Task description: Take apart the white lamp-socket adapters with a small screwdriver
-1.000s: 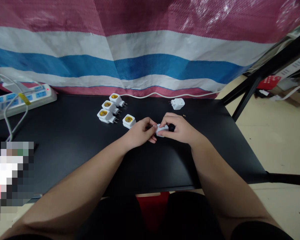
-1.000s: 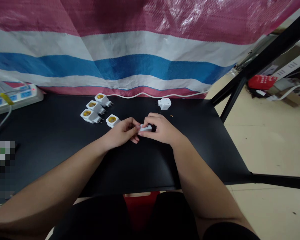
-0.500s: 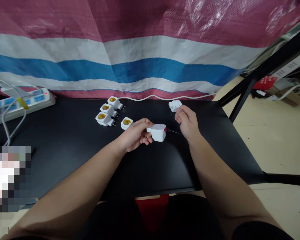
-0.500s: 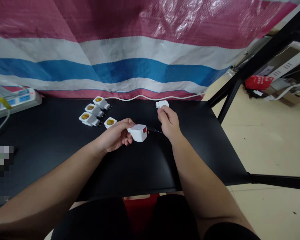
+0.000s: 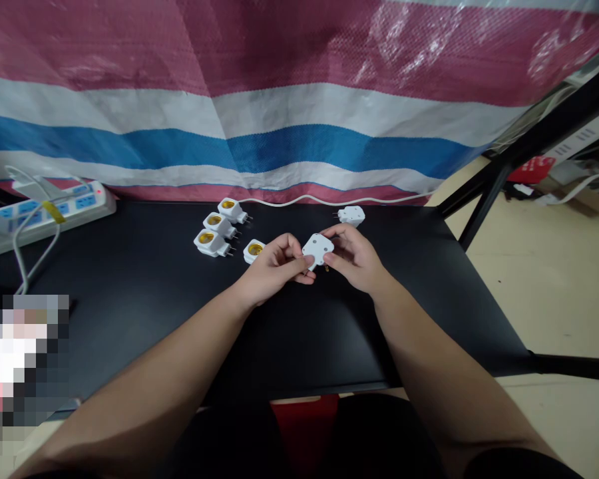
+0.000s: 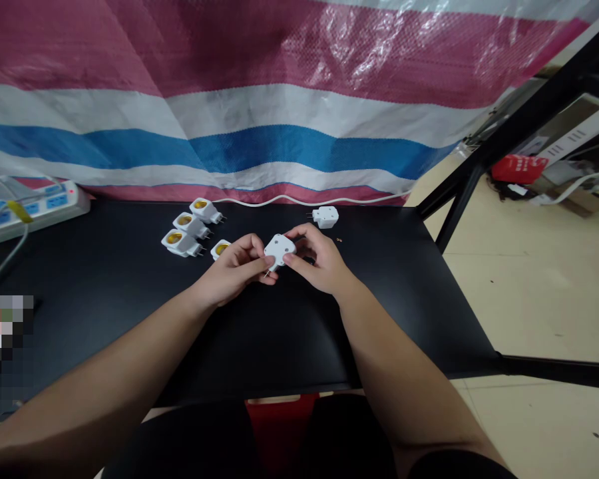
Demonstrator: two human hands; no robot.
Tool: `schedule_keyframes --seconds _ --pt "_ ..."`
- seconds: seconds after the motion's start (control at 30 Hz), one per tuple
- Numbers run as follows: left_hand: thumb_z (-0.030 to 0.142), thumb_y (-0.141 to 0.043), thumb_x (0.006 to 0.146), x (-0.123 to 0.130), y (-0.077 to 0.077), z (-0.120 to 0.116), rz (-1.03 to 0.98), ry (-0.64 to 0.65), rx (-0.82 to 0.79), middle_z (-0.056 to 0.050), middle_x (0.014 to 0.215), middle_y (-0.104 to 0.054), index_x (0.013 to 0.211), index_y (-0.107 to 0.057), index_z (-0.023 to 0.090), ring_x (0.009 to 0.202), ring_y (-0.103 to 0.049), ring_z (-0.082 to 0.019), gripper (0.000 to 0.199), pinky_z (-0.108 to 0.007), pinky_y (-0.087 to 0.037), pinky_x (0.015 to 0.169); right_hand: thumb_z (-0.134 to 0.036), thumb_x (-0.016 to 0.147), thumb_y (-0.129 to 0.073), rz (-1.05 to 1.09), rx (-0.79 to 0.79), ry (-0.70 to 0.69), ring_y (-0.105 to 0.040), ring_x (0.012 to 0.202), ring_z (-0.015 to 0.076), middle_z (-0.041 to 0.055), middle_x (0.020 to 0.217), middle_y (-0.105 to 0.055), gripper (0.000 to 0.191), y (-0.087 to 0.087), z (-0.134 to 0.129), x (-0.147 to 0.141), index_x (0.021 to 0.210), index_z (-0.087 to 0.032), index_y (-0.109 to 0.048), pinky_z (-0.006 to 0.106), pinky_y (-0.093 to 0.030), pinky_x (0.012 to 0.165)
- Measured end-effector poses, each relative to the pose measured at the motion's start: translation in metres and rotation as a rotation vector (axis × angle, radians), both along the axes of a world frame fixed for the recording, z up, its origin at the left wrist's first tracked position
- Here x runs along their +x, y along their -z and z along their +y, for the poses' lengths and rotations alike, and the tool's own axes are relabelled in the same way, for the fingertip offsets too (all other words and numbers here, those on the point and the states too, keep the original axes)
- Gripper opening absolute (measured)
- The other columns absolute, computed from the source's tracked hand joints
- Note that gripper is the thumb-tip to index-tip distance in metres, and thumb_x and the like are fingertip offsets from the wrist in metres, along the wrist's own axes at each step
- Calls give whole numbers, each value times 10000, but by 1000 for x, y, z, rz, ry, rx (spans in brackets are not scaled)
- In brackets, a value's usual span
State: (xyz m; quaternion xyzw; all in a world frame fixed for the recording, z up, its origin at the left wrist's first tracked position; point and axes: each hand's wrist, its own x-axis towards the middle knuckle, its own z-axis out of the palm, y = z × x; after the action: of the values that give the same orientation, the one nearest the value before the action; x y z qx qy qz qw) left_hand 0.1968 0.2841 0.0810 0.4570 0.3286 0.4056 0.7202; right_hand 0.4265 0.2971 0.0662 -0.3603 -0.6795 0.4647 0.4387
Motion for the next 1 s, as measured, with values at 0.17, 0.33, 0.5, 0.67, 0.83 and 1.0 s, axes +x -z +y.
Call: schedule_keyframes --seconds 0.17,0.33,0.5,0.67,0.83,1.0 --pt "254 -954 798 -1 2 -1 11 16 103 55 894 -717 1227 -547 243 796 -788 -134 592 -283 -686 787 -446 917 -843 40 -38 3 -718 950 204 70 1193 -712 381 -2 -2 -1 1139 -261 -595 360 -620 784" --pt "198 -960 752 0 9 1 118 -7 284 19 892 -717 1321 -687 207 872 -761 -144 631 -267 -623 841 -433 1009 -721 -89 75 36 -697 883 199 70 1149 -720 207 -14 1 6 1078 -252 -650 379 -588 765" --pt "246 -935 783 0 9 1 201 -82 317 -41 963 -773 1271 -748 175 898 -736 -164 527 -302 -605 864 -231 949 -690 -557 356 188 -657 891 243 54 934 -697 75 -30 7 33 891 -238 -736 438 -513 840" --pt "307 -921 804 -2 2 0 159 -117 336 -83 1141 -808 1164 -754 193 989 -741 -184 413 -314 -600 912 -308 887 -794 -723 267 110 -673 918 266 47 897 -722 94 -33 7 43 928 -227 -772 454 -502 892" --pt "328 -899 786 -2 4 -1 27 -116 217 -62 1178 -793 1034 -689 215 1028 -745 -192 344 -306 -603 912 -258 872 -798 -835 119 -5 -705 925 261 57 961 -784 155 -27 6 31 1021 -218 -809 428 -493 860" --pt "314 -829 752 0 -3 -3 -184 4 -69 -76 1083 -790 1160 -674 218 965 -788 -240 447 -384 -659 879 -227 858 -771 -587 55 88 -639 688 174 20 808 -735 178 -27 5 31 1032 -218 -811 359 -502 690"
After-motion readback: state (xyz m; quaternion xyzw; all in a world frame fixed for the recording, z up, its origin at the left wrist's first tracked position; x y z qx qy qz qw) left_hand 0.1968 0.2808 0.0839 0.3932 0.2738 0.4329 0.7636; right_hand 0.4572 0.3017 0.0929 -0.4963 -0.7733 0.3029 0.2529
